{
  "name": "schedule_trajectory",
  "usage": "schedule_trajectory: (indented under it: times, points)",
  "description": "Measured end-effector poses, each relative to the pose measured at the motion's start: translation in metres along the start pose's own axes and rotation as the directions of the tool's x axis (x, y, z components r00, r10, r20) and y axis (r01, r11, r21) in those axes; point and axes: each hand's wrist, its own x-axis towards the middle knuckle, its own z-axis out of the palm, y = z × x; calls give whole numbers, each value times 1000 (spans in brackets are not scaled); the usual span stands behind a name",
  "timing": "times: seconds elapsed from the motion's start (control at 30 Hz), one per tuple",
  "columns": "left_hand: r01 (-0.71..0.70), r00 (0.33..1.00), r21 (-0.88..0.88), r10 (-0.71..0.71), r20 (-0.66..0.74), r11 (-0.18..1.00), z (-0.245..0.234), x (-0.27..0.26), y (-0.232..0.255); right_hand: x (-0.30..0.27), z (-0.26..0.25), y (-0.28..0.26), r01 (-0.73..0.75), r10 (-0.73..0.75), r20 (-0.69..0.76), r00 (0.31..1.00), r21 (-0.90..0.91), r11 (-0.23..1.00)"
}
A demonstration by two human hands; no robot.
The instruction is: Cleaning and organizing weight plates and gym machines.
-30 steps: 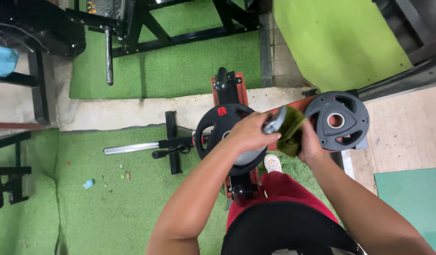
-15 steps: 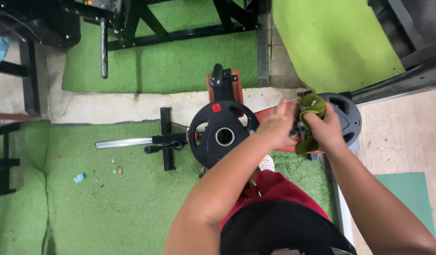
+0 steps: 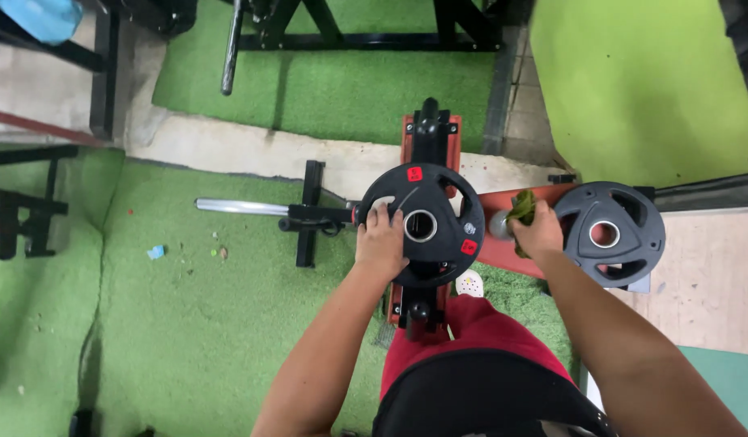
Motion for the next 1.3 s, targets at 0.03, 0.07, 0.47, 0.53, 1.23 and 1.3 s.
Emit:
schedule_trajectory:
  times: [0.03,0.07,0.47,0.53,1.23,1.3]
  points:
    - [29,1000,-43,-29,9,999,4,-5,-1,2,-7,-1,25,-25,19,1000,-18,1000]
    - [59,998,-85,-58,20,995,7,-10,-3,4,-15,-1,50,-49,39,998,-35,998]
    - [-15,991,-305,-26,-128,952,43,-24,-21,-73,-66,-121,532,-478,-251,842,229,815]
    - [-16,994,-289,-16,-106,957,40,-23,-23,-84,-61,-153,522,-501,-172,848,105,847]
    - [-17,1000,-156,16,-10,988,35,-17,-23,-79,-24,-163,343,-331,90,939,-238,909]
    - [-6,1000,-160,7,9,987,34,-15,-22,-68,-26,-180,308,-285,121,951,-283,908]
